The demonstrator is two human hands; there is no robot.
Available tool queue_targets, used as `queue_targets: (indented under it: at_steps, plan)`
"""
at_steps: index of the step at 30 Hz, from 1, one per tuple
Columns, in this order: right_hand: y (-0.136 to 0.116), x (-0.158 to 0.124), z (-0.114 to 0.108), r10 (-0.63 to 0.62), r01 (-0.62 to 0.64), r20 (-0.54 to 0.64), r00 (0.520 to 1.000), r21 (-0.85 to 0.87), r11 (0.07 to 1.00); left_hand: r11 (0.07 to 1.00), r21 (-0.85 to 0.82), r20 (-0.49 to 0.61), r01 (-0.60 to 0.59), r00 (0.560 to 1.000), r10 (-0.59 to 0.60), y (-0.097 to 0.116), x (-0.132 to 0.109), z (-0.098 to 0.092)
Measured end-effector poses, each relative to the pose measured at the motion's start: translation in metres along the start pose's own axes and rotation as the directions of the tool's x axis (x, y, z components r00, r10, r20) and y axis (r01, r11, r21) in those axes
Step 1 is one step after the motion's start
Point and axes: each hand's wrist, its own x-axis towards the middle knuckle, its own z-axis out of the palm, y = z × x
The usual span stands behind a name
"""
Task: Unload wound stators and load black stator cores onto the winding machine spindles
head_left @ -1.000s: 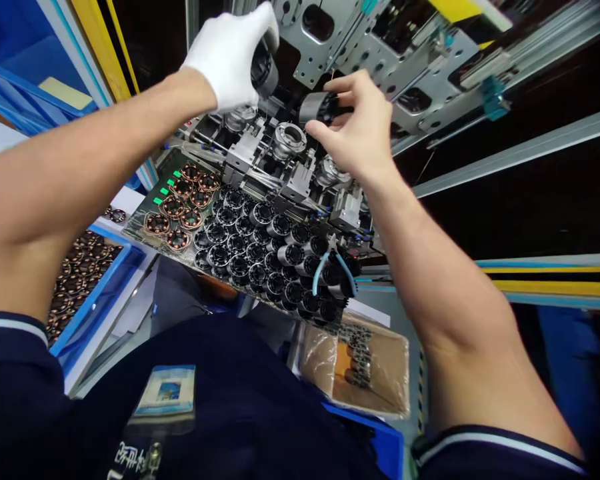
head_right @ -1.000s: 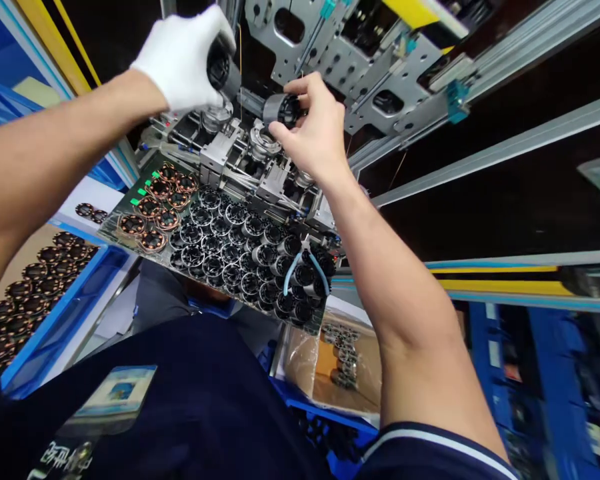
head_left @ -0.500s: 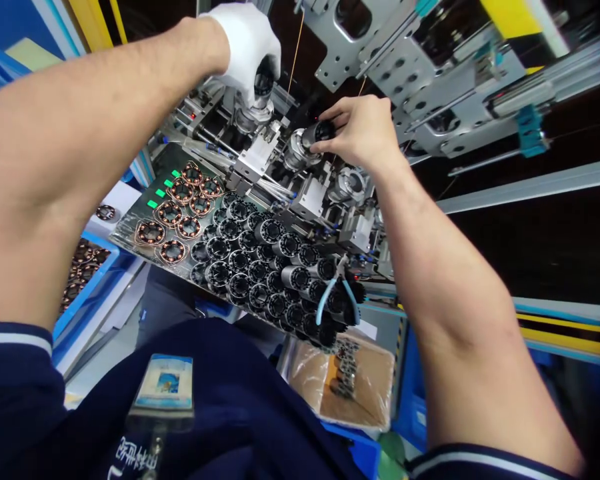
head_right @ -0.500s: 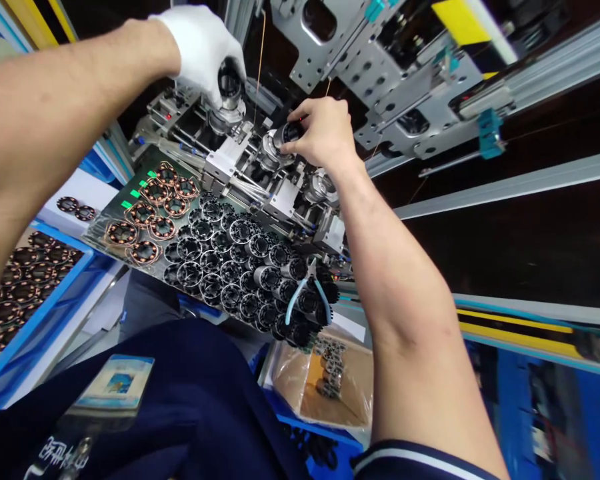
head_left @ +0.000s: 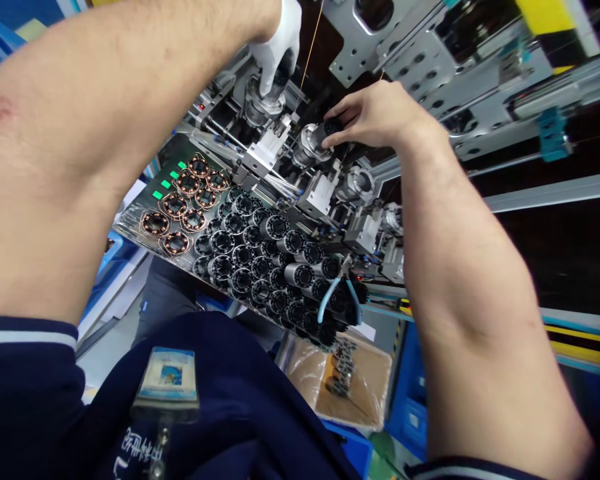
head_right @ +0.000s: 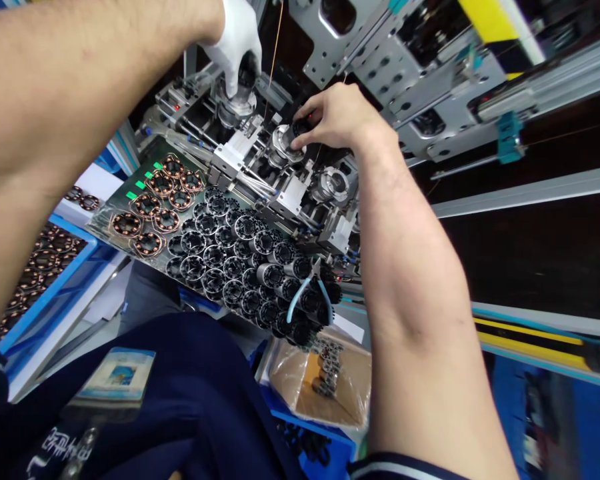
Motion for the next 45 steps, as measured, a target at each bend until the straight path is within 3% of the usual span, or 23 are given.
queue_targets:
  at_steps: [3, 5, 8, 12, 15, 17, 20, 23, 26, 28, 30, 32, 33, 34, 36, 38, 41, 43, 45]
  plan:
    - [0.0, 0.003, -0.01, 0.008, -0.006, 0.075, 0.997, -0.028, 1.0, 0.996, 0.087, 0.24, -0.007, 0.971, -0.014, 0.012, -0.007, -0.005]
    - [-0.004, 0.002, -0.014, 0.017, -0.014, 0.08, 0.997, -0.036, 0.999, 0.995, 0.103, 0.278, -0.017, 0.961, -0.012, 0.016, -0.015, -0.006]
    - [-0.013, -0.009, -0.001, 0.021, -0.019, 0.037, 0.999, -0.04, 0.999, 1.0, 0.008, 0.209, 0.007, 0.978, -0.008, 0.01, -0.035, 0.002]
    - [-0.019, -0.033, 0.058, 0.019, -0.021, -0.041, 0.999, -0.049, 0.999, 0.978, -0.195, 0.045, -0.073, 0.995, 0.084, -0.019, -0.065, 0.032]
    - [-0.014, -0.042, 0.109, 0.046, -0.042, -0.114, 0.992, 0.041, 0.998, 0.975, -0.183, 0.007, -0.127, 0.991, 0.13, -0.036, -0.08, 0.059]
    - [-0.01, -0.04, 0.13, 0.045, -0.03, -0.162, 0.986, 0.091, 0.995, 0.993, -0.073, 0.018, -0.097, 0.995, 0.098, -0.037, -0.086, 0.07]
    - [-0.014, -0.034, 0.133, 0.048, -0.026, -0.19, 0.981, 0.117, 0.993, 0.993, 0.095, 0.034, -0.067, 0.997, 0.064, -0.025, -0.093, 0.067]
    - [-0.026, -0.046, 0.114, 0.077, -0.049, -0.193, 0.978, 0.143, 0.988, 0.99, 0.139, 0.08, -0.035, 0.997, 0.024, -0.003, -0.1, 0.043]
    - [-0.033, -0.098, 0.09, -0.014, 0.062, -0.282, 0.959, 0.159, 0.985, 0.981, 0.189, -0.015, -0.029, 0.999, 0.032, 0.016, -0.129, 0.023]
    - [-0.034, -0.153, 0.082, -0.098, 0.176, -0.38, 0.92, 0.176, 0.969, 0.972, 0.215, -0.122, -0.091, 0.985, 0.119, 0.02, -0.168, 0.026]
    - [-0.032, -0.21, 0.083, -0.105, 0.208, -0.426, 0.899, 0.202, 0.957, 0.951, 0.216, -0.183, -0.22, 0.948, 0.261, 0.019, -0.221, 0.046]
    - [-0.031, -0.258, 0.093, -0.095, 0.212, -0.435, 0.896, 0.23, 0.95, 0.859, 0.203, -0.307, -0.47, 0.803, 0.512, 0.019, -0.277, 0.077]
    - [-0.032, -0.277, 0.1, -0.087, 0.207, -0.43, 0.899, 0.241, 0.948, 0.822, 0.189, -0.329, -0.537, 0.755, 0.568, 0.021, -0.303, 0.094]
    - [-0.033, -0.293, 0.108, -0.08, 0.201, -0.421, 0.903, 0.25, 0.947, 0.81, 0.18, -0.304, -0.558, 0.751, 0.586, 0.025, -0.325, 0.111]
    - [-0.037, -0.314, 0.124, -0.065, 0.183, -0.408, 0.911, 0.258, 0.949, 0.801, 0.167, -0.218, -0.575, 0.77, 0.599, 0.037, -0.356, 0.139]
    - [-0.044, -0.324, 0.136, -0.053, 0.17, -0.403, 0.914, 0.259, 0.951, 0.806, 0.164, -0.17, -0.569, 0.788, 0.592, 0.049, -0.368, 0.154]
    - [-0.058, -0.319, 0.145, -0.045, 0.16, -0.394, 0.918, 0.265, 0.951, 0.856, 0.187, -0.231, -0.482, 0.825, 0.515, 0.053, -0.357, 0.155]
    - [-0.067, -0.301, 0.146, -0.026, 0.14, -0.387, 0.922, 0.27, 0.953, 0.908, 0.19, -0.268, -0.372, 0.871, 0.413, 0.048, -0.34, 0.151]
    - [-0.075, -0.277, 0.145, 0.002, 0.106, -0.373, 0.928, 0.269, 0.957, 0.947, 0.168, -0.235, -0.273, 0.922, 0.307, 0.042, -0.323, 0.148]
